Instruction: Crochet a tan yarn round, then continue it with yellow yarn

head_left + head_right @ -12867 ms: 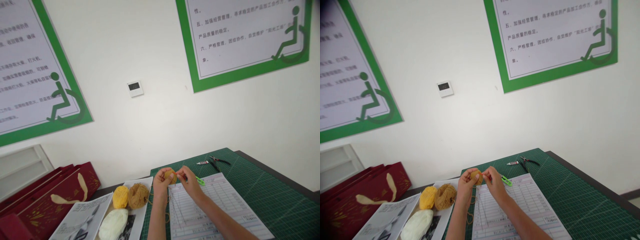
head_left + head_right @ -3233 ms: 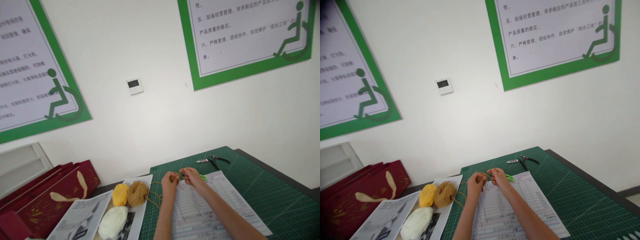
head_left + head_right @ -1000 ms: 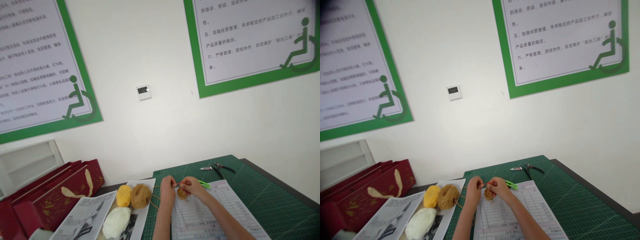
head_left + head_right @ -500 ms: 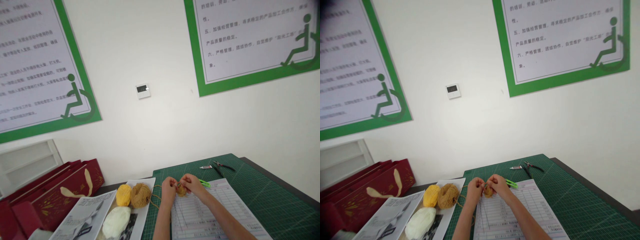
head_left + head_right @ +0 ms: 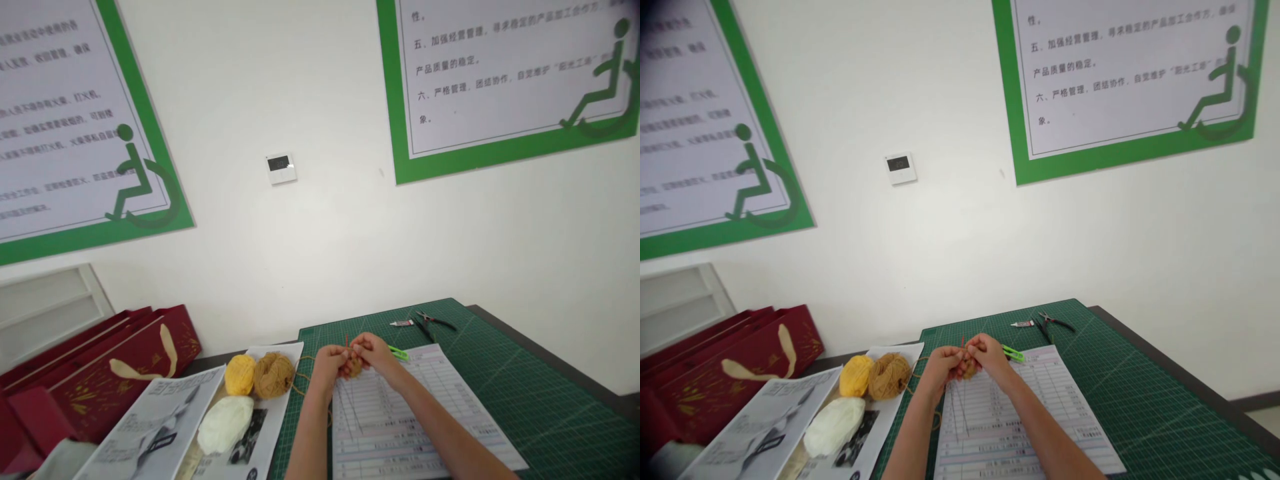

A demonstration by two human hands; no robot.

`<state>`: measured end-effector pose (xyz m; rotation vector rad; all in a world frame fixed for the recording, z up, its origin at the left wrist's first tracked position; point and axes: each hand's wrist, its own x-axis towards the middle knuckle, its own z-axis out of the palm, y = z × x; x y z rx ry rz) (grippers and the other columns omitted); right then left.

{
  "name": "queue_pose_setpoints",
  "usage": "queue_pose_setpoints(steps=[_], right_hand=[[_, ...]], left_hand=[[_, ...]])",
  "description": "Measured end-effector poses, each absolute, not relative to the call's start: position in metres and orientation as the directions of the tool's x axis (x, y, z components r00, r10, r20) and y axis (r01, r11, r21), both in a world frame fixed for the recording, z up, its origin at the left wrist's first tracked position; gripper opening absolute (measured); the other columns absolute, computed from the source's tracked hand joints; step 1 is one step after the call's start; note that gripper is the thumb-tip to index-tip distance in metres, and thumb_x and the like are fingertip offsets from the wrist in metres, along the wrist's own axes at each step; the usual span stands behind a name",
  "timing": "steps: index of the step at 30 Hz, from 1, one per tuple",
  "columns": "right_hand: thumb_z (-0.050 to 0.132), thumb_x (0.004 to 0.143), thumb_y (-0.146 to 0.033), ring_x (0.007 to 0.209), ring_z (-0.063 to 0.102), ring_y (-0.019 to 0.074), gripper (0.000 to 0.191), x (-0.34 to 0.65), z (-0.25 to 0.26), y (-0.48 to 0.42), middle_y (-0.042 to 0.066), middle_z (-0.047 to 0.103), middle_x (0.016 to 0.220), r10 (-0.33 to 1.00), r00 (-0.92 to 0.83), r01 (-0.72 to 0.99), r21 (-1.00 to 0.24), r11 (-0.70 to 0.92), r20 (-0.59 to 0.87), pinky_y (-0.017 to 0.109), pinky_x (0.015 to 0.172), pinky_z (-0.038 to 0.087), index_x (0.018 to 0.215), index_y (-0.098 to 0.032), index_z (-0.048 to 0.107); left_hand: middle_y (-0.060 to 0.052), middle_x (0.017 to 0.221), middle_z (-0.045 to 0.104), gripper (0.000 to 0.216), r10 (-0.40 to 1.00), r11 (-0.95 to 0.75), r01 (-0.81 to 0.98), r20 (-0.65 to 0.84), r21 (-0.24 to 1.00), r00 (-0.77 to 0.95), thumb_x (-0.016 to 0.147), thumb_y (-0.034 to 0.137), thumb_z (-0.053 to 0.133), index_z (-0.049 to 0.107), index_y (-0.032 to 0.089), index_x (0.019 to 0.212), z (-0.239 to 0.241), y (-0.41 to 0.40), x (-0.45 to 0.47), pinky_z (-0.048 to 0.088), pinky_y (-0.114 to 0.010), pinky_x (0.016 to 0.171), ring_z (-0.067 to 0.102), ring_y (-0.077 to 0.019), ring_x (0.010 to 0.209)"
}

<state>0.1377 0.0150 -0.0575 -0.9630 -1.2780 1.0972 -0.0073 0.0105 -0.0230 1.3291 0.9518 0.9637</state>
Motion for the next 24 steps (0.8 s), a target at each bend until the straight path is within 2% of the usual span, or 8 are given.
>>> queue_pose_setpoints(steps=[6, 12, 18, 24], right_hand=[[0.061, 0.072, -0.051, 0.04, 0.046, 0.0091, 0.034, 0.136, -0.06, 0.017, -0.002, 0.06, 0.057, 0.97, -0.016, -0.012, -0.97, 0.242, 0.242, 0.022, 0.041, 0.035, 0.077, -0.018, 0.054], [0.069, 0.067, -0.035, 0.051, 0.049, 0.0106, 0.02, 0.14, -0.061, 0.016, -0.001, 0.058, 0.058, 0.951, 0.02, 0.135, -0.943, 0.305, 0.31, 0.022, 0.048, 0.034, 0.069, -0.017, 0.059], [0.062, 0.072, -0.025, 0.045, 0.035, 0.0086, 0.01, 0.144, -0.062, 0.018, -0.009, 0.038, 0.046, 0.914, 0.05, 0.344, -0.865, 0.364, 0.404, 0.022, 0.047, 0.023, 0.067, -0.017, 0.058], [0.06, 0.073, -0.023, 0.045, 0.033, 0.0085, 0.008, 0.141, -0.061, 0.014, -0.01, 0.033, 0.046, 0.904, 0.05, 0.439, -0.823, 0.361, 0.424, 0.022, 0.048, 0.02, 0.068, -0.017, 0.058]], left_hand=[[-0.002, 0.047, 0.06, 0.032, 0.971, 0.017, -0.023, -0.011, 1.0, 0.238, 0.055, 0.041, 0.074, 0.061, 0.013, 0.061, -0.032, 0.023, -0.01, 0.037, -0.023, 0.042, 0.046, -0.0088, 0.038], [0.0, 0.045, 0.059, 0.026, 0.982, -0.077, 0.064, 0.064, 0.995, 0.178, 0.06, 0.038, 0.07, 0.057, 0.015, 0.063, -0.038, 0.028, -0.008, 0.035, -0.023, 0.039, 0.045, -0.0091, 0.034], [0.001, 0.045, 0.06, 0.015, 0.973, -0.104, 0.139, 0.072, 0.985, 0.22, 0.066, 0.027, 0.066, 0.056, 0.015, 0.065, -0.033, 0.025, -0.009, 0.038, -0.023, 0.039, 0.046, -0.0094, 0.034], [0.003, 0.044, 0.058, 0.008, 0.981, -0.106, 0.19, 0.071, 0.976, 0.182, 0.07, 0.014, 0.06, 0.055, 0.016, 0.065, -0.035, 0.026, -0.008, 0.036, -0.021, 0.037, 0.045, -0.0086, 0.033]])
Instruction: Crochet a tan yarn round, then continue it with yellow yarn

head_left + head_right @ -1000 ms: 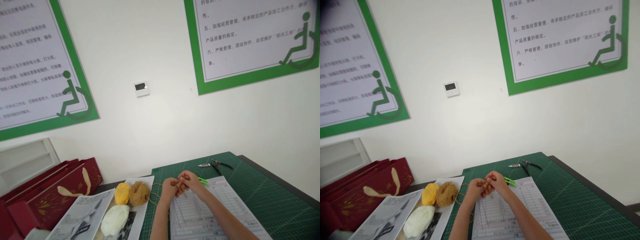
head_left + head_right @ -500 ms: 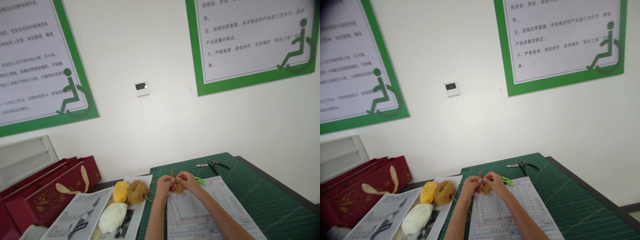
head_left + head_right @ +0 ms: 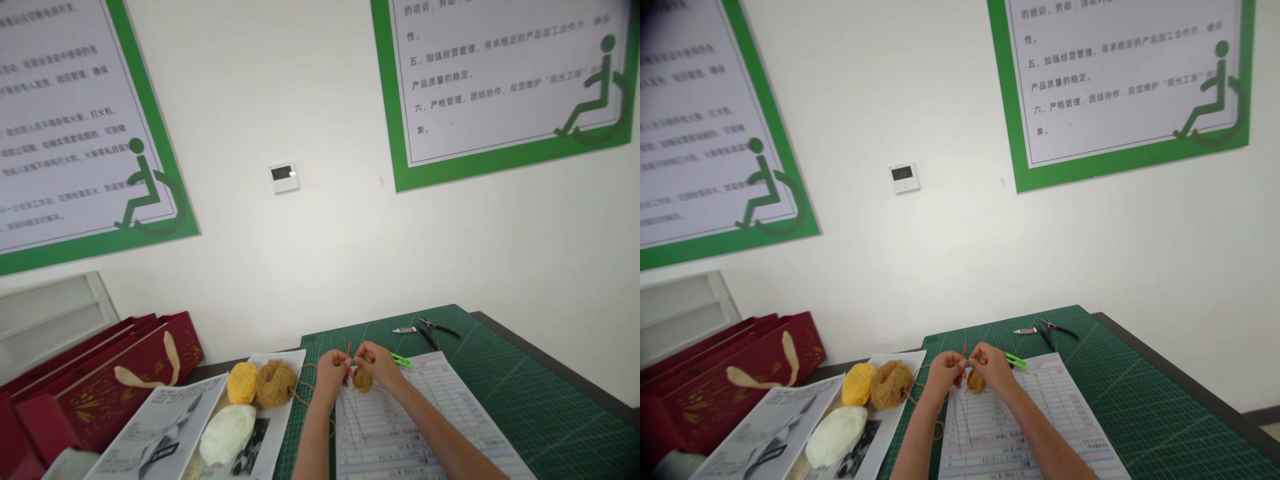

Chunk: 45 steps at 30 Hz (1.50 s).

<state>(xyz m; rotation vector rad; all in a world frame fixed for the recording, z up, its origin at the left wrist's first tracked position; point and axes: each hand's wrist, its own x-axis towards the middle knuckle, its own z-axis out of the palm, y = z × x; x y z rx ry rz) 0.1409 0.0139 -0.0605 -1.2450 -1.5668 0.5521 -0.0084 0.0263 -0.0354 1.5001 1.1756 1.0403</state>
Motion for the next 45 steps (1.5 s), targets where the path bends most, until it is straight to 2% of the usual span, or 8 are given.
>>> queue_pose_setpoints(steps=[9, 14, 16, 23, 26, 32, 40, 45], right_hand=[[0.061, 0.072, -0.026, 0.045, 0.037, 0.01, 0.009, 0.142, -0.057, 0.012, -0.008, 0.039, 0.046, 0.908, 0.121, 0.494, -0.818, 0.295, 0.401, 0.023, 0.049, 0.023, 0.069, -0.018, 0.061], [0.06, 0.071, -0.028, 0.055, 0.055, 0.0138, 0.01, 0.141, -0.06, 0.015, -0.001, 0.061, 0.059, 0.917, 0.151, 0.345, -0.889, 0.3, 0.369, 0.023, 0.055, 0.036, 0.07, -0.018, 0.061], [0.061, 0.07, -0.028, 0.058, 0.058, 0.015, 0.011, 0.141, -0.061, 0.016, 0.001, 0.064, 0.063, 0.921, 0.148, 0.287, -0.906, 0.31, 0.361, 0.024, 0.057, 0.039, 0.069, -0.017, 0.061], [0.062, 0.069, -0.032, 0.051, 0.055, 0.0134, 0.015, 0.138, -0.064, 0.021, 0.002, 0.063, 0.057, 0.94, 0.129, 0.194, -0.938, 0.288, 0.315, 0.023, 0.05, 0.037, 0.066, -0.017, 0.061], [0.062, 0.069, -0.033, 0.05, 0.055, 0.0128, 0.016, 0.136, -0.066, 0.022, 0.002, 0.065, 0.058, 0.952, 0.106, 0.143, -0.951, 0.273, 0.289, 0.023, 0.049, 0.039, 0.066, -0.017, 0.06], [0.064, 0.07, -0.039, 0.041, 0.048, 0.0093, 0.024, 0.133, -0.063, 0.021, 0.0, 0.061, 0.051, 0.966, 0.071, 0.098, -0.965, 0.242, 0.249, 0.02, 0.041, 0.032, 0.063, -0.016, 0.06], [0.07, 0.068, -0.038, 0.045, 0.05, 0.0102, 0.024, 0.133, -0.06, 0.017, -0.001, 0.06, 0.052, 0.959, 0.093, 0.151, -0.956, 0.253, 0.268, 0.02, 0.043, 0.034, 0.063, -0.017, 0.059], [0.07, 0.067, -0.034, 0.044, 0.043, 0.0092, 0.019, 0.133, -0.061, 0.017, -0.006, 0.049, 0.046, 0.943, 0.125, 0.204, -0.938, 0.28, 0.309, 0.02, 0.045, 0.029, 0.066, -0.017, 0.062]], left_hand=[[0.003, 0.041, 0.057, 0.014, 0.987, -0.105, 0.211, 0.076, 0.972, 0.14, 0.072, 0.009, 0.058, 0.053, 0.017, 0.061, -0.031, 0.024, -0.009, 0.034, -0.019, 0.033, 0.043, -0.0082, 0.031], [0.0, 0.044, 0.061, 0.007, 0.988, -0.069, 0.155, 0.046, 0.985, 0.15, 0.072, 0.016, 0.059, 0.054, 0.016, 0.066, -0.028, 0.021, -0.008, 0.038, -0.021, 0.034, 0.046, -0.0096, 0.031], [0.0, 0.045, 0.062, 0.006, 0.988, -0.065, 0.135, 0.044, 0.989, 0.149, 0.069, 0.018, 0.061, 0.056, 0.015, 0.069, -0.027, 0.021, -0.008, 0.038, -0.021, 0.035, 0.046, -0.0097, 0.031], [-0.001, 0.051, 0.064, 0.032, 0.971, -0.08, -0.095, 0.099, 0.992, 0.219, 0.058, 0.029, 0.074, 0.063, 0.012, 0.083, -0.028, 0.019, -0.009, 0.046, -0.024, 0.044, 0.053, -0.0107, 0.039], [-0.001, 0.051, 0.064, 0.041, 0.971, -0.083, -0.11, 0.105, 0.99, 0.213, 0.053, 0.032, 0.079, 0.068, 0.01, 0.087, -0.033, 0.021, -0.007, 0.045, -0.024, 0.043, 0.053, -0.0112, 0.04], [-0.004, 0.05, 0.064, 0.027, 0.979, -0.136, -0.093, 0.148, 0.986, 0.143, 0.056, 0.033, 0.077, 0.068, 0.01, 0.069, -0.038, 0.026, -0.004, 0.043, -0.023, 0.044, 0.054, -0.0113, 0.041], [-0.001, 0.046, 0.061, 0.015, 0.982, -0.15, -0.026, 0.152, 0.988, 0.115, 0.058, 0.025, 0.071, 0.059, 0.016, 0.062, -0.034, 0.027, -0.003, 0.042, -0.024, 0.042, 0.051, -0.0112, 0.037], [0.002, 0.041, 0.057, 0.01, 0.981, -0.145, -0.002, 0.144, 0.989, 0.129, 0.059, 0.019, 0.064, 0.054, 0.019, 0.058, -0.034, 0.026, -0.001, 0.036, -0.022, 0.037, 0.045, -0.01, 0.032]])
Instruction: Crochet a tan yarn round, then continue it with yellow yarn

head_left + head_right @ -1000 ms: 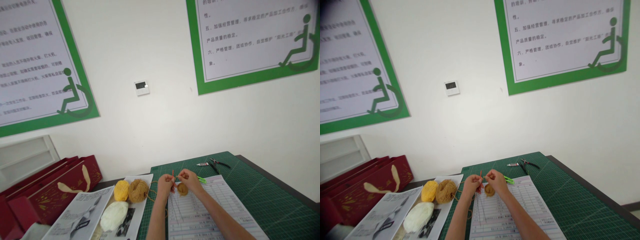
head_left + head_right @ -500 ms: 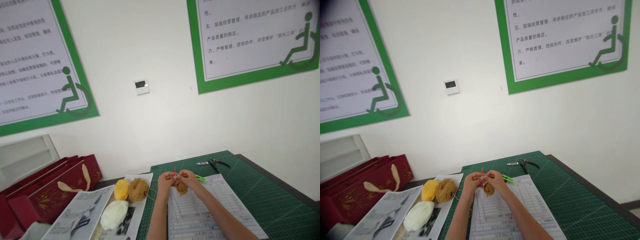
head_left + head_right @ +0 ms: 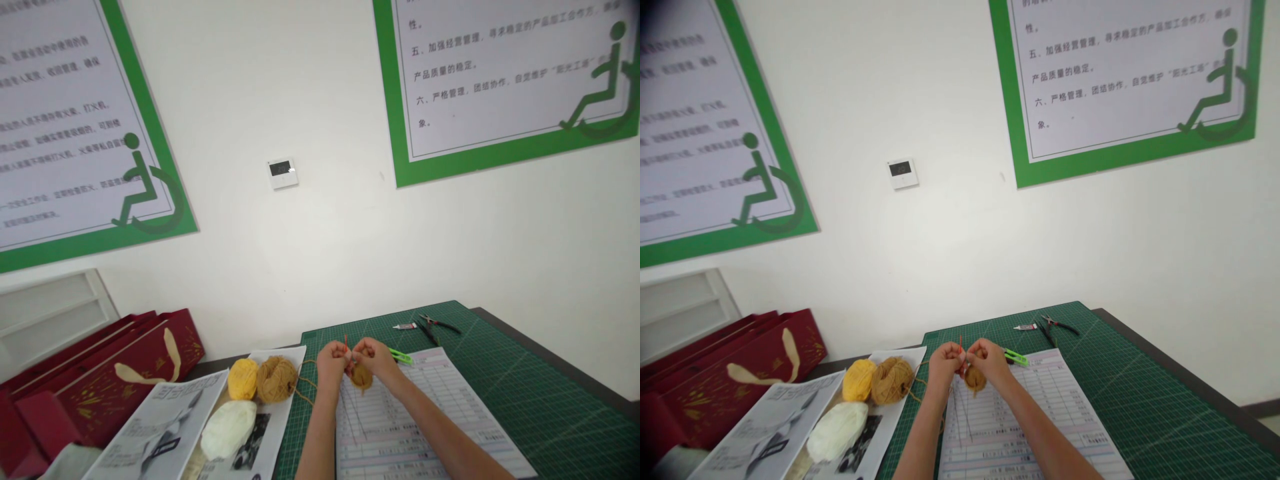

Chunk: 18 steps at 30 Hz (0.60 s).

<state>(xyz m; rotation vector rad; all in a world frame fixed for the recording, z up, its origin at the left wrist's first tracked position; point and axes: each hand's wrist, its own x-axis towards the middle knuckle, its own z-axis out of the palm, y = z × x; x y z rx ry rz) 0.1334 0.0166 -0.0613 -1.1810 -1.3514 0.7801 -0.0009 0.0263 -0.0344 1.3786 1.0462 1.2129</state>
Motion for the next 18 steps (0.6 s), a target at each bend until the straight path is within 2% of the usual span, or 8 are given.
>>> queue_pose_setpoints(steps=[4, 8, 18], right_hand=[[0.067, 0.068, -0.029, 0.043, 0.035, 0.008, 0.014, 0.1334, -0.0614, 0.0156, -0.009, 0.04, 0.045, 0.927, 0.109, 0.248, -0.913, 0.325, 0.359, 0.02, 0.045, 0.024, 0.068, -0.016, 0.063], [0.064, 0.07, -0.025, 0.044, 0.035, 0.0083, 0.009, 0.1329, -0.0603, 0.0132, -0.008, 0.039, 0.046, 0.911, 0.09, 0.308, -0.881, 0.36, 0.403, 0.021, 0.045, 0.024, 0.068, -0.016, 0.064], [0.063, 0.068, -0.024, 0.044, 0.035, 0.0094, 0.008, 0.1343, -0.059, 0.0124, -0.008, 0.038, 0.044, 0.906, 0.146, 0.349, -0.878, 0.328, 0.397, 0.022, 0.046, 0.025, 0.066, -0.017, 0.065]], left_hand=[[0.004, 0.036, 0.053, 0.01, 0.986, -0.136, 0.025, 0.133, 0.99, 0.1, 0.059, 0.015, 0.058, 0.05, 0.02, 0.055, -0.0373, 0.0282, 0.0008, 0.029, -0.02, 0.032, 0.038, -0.009, 0.028], [0.005, 0.034, 0.051, 0.012, 0.988, -0.133, 0.044, 0.13, 0.99, 0.078, 0.059, 0.013, 0.055, 0.048, 0.021, 0.053, -0.0403, 0.0302, 0.0014, 0.024, -0.02, 0.031, 0.035, -0.0086, 0.027], [0.003, 0.039, 0.054, 0.011, 0.984, -0.156, 0.089, 0.147, 0.984, 0.104, 0.066, 0.013, 0.056, 0.051, 0.02, 0.06, -0.04, 0.0256, 0.0011, 0.033, -0.021, 0.038, 0.042, -0.0098, 0.032]])
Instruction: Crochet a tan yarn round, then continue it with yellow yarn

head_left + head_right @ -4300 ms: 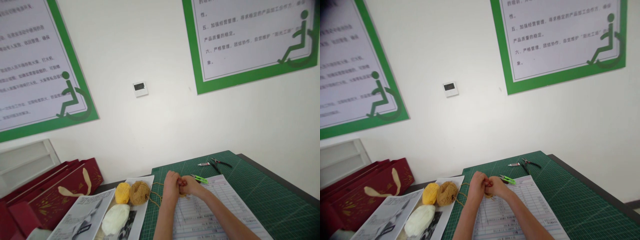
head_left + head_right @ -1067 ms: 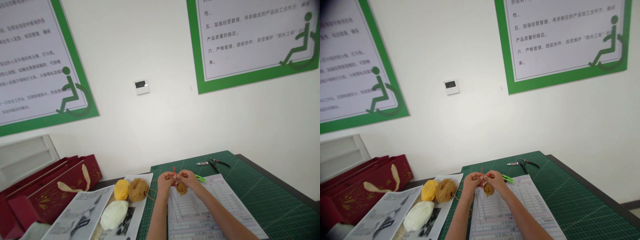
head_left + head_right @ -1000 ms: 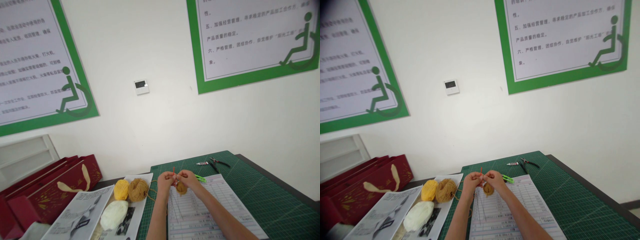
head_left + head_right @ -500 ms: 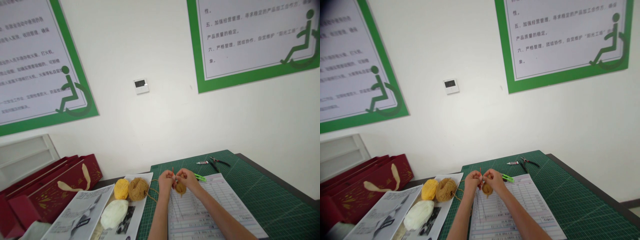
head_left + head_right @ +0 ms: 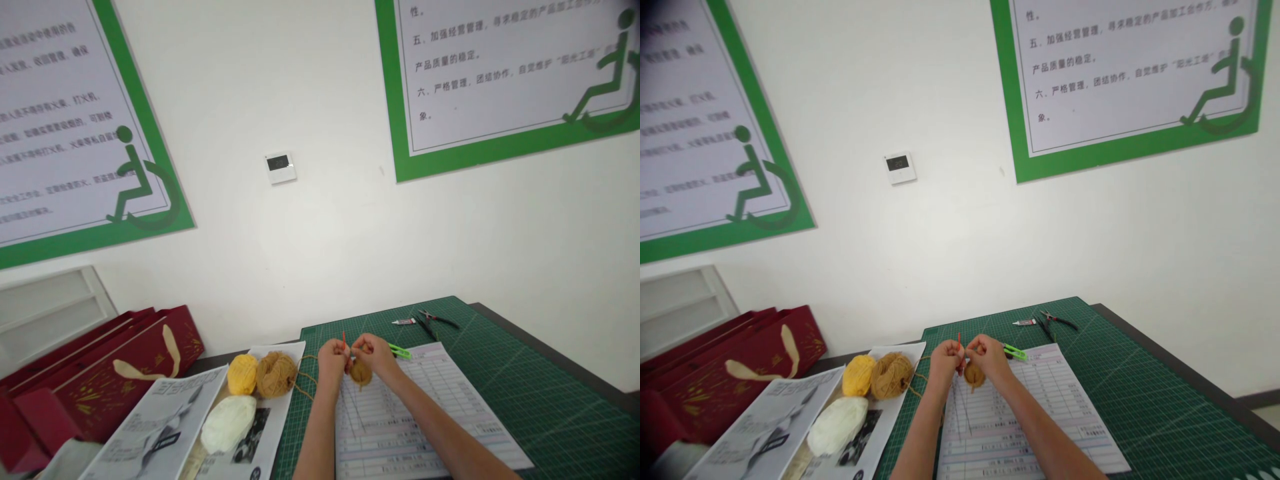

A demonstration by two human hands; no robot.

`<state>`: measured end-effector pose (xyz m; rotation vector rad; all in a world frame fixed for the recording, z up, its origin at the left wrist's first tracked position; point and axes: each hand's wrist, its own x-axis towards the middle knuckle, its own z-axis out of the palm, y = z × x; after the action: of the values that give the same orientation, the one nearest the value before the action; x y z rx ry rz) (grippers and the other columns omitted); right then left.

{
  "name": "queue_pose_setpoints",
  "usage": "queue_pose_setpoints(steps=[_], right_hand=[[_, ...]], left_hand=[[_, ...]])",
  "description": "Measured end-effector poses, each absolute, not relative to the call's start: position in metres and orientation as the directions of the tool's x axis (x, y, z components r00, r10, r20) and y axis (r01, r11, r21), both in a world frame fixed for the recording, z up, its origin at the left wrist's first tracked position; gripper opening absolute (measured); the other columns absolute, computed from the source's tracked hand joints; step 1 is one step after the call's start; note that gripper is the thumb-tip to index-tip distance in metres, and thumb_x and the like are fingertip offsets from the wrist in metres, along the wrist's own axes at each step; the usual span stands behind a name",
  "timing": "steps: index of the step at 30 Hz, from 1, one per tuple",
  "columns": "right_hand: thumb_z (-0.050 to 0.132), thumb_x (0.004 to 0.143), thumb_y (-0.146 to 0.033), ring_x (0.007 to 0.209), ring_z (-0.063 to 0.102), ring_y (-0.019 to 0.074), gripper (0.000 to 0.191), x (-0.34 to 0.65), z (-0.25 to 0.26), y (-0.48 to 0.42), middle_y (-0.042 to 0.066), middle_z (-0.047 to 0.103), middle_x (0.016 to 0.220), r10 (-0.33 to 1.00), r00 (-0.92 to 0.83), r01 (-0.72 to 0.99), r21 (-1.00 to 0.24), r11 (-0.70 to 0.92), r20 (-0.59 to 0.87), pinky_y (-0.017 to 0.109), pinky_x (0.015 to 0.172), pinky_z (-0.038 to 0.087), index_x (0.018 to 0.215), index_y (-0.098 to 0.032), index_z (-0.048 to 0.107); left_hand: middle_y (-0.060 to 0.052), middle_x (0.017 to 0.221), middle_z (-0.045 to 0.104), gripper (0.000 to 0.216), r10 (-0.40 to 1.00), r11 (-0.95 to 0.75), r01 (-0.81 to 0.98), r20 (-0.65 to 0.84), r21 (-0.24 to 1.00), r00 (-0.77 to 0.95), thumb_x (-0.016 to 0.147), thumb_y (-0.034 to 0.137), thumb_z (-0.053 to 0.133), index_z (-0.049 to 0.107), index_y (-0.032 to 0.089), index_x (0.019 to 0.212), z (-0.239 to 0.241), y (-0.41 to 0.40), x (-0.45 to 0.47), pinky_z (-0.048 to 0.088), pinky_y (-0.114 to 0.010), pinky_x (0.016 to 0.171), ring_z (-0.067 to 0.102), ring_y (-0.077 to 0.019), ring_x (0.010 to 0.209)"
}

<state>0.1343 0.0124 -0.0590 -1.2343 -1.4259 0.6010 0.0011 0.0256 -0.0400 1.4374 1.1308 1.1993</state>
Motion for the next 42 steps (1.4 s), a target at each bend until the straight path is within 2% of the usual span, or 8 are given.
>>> queue_pose_setpoints(steps=[13, 23, 34, 42], right_hand=[[0.065, 0.066, -0.025, 0.042, 0.033, 0.0085, 0.008, 0.1323, -0.0591, 0.0121, -0.008, 0.039, 0.044, 0.922, 0.174, 0.283, -0.915, 0.289, 0.345, 0.021, 0.044, 0.022, 0.064, -0.017, 0.064], [0.061, 0.067, -0.044, 0.04, 0.031, 0.0087, 0.026, 0.1369, -0.0591, 0.0156, -0.008, 0.036, 0.043, 0.931, 0.23, 0.149, -0.956, 0.254, 0.283, 0.022, 0.041, 0.024, 0.068, -0.017, 0.061], [0.064, 0.064, -0.04, 0.042, 0.033, 0.0086, 0.024, 0.1347, -0.0562, 0.0118, -0.007, 0.04, 0.045, 0.927, 0.26, 0.115, -0.961, 0.25, 0.272, 0.021, 0.041, 0.025, 0.065, -0.016, 0.062], [0.061, 0.065, -0.044, 0.042, 0.031, 0.0089, 0.027, 0.1335, -0.0554, 0.0109, -0.007, 0.038, 0.045, 0.916, 0.27, 0.135, -0.954, 0.269, 0.296, 0.022, 0.043, 0.023, 0.064, -0.017, 0.061]], left_hand=[[0.004, 0.041, 0.054, 0.013, 0.979, -0.194, 0.164, 0.181, 0.967, 0.09, 0.066, 0.009, 0.059, 0.053, 0.019, 0.06, -0.0355, 0.0249, 0.0005, 0.033, -0.02, 0.038, 0.043, -0.0085, 0.033], [0.001, 0.042, 0.058, 0.005, 0.984, -0.081, 0.096, 0.064, 0.992, 0.165, 0.066, 0.018, 0.06, 0.058, 0.017, 0.062, -0.038, 0.022, 0.0001, 0.037, -0.021, 0.037, 0.044, -0.0092, 0.032], [0.0, 0.041, 0.059, 0.009, 0.974, -0.036, 0.1, 0.013, 0.994, 0.227, 0.063, 0.014, 0.059, 0.055, 0.016, 0.055, -0.0387, 0.0191, 0.0012, 0.039, -0.02, 0.037, 0.048, -0.0097, 0.033], [-0.001, 0.042, 0.059, 0.007, 0.967, -0.038, 0.101, 0.011, 0.994, 0.254, 0.066, 0.016, 0.058, 0.056, 0.016, 0.058, -0.0385, 0.0194, 0.0027, 0.039, -0.021, 0.037, 0.049, -0.0106, 0.034]])
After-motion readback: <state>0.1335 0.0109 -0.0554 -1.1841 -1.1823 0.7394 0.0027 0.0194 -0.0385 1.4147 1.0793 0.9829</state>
